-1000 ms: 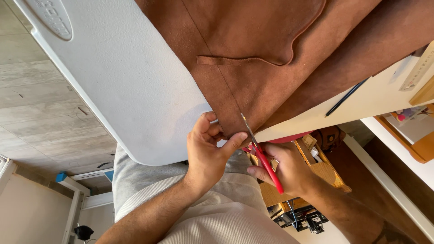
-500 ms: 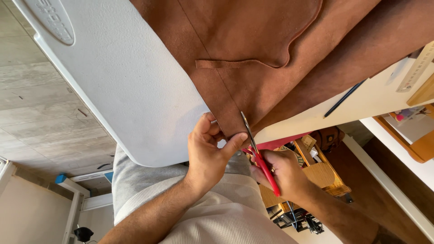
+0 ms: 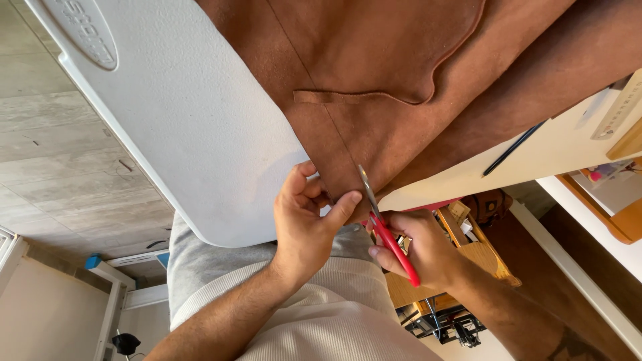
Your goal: Cutting leather hide with scissors and moving items around a workshop.
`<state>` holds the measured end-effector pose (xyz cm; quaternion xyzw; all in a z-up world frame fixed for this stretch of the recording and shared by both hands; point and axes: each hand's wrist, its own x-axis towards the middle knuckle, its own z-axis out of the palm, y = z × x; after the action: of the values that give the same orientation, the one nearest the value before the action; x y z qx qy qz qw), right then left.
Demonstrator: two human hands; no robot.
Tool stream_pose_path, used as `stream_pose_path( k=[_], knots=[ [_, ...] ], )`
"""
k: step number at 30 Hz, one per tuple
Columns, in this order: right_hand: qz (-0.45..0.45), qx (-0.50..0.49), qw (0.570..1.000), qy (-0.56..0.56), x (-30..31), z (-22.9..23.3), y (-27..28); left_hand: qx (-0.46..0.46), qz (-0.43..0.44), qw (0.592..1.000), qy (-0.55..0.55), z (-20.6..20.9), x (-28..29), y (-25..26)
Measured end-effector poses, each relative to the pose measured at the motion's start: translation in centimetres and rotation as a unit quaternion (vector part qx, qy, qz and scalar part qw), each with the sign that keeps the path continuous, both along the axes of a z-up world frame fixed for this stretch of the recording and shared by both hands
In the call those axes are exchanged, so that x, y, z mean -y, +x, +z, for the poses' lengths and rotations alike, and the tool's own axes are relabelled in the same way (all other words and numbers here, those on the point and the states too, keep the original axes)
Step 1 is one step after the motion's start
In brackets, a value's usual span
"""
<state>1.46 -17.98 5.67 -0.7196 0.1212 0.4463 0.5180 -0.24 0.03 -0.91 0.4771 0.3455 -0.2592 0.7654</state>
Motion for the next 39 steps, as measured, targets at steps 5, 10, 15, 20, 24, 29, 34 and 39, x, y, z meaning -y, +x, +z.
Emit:
stream_pose_path(
  k=[5, 10, 15, 20, 24, 29, 34, 39],
  knots=[
    [-0.007, 0.003, 1.0, -0.019, -0.2, 0.0, -0.3, 0.001, -0.006, 1.0, 0.005, -0.3, -0.1, -0.3],
    [-0.009, 0.012, 0.999, -0.036, -0.1, 0.0, -0.6, 0.0, -0.005, 1.0, 0.001, -0.3, -0.1, -0.4],
    [0.005, 0.042, 0.997, -0.064, 0.5, 0.3, -2.2, -0.002, -0.001, 1.0, 0.004, -0.3, -0.2, -0.3],
    [-0.018, 0.031, 0.997, -0.061, -0.2, 0.5, -1.7, 0.004, -0.005, 1.0, 0.005, -0.3, -0.4, -0.4],
    [0.002, 0.029, 0.998, -0.051, -0.3, 0.4, -0.5, 0.003, -0.004, 1.0, 0.002, 0.0, -0.5, -0.2],
    [0.054, 0.014, 0.995, -0.087, 0.1, -0.2, 0.8, 0.006, 0.002, 1.0, 0.002, -0.1, -0.2, -0.4],
    [0.042, 0.014, 0.995, -0.088, -0.1, -0.5, 0.8, 0.008, 0.004, 1.0, 0.001, -0.2, -0.3, -0.5],
    [0.073, 0.043, 0.989, -0.119, -0.5, 0.0, 1.2, 0.012, 0.0, 1.0, 0.006, -0.2, -0.3, -0.3]
  ],
)
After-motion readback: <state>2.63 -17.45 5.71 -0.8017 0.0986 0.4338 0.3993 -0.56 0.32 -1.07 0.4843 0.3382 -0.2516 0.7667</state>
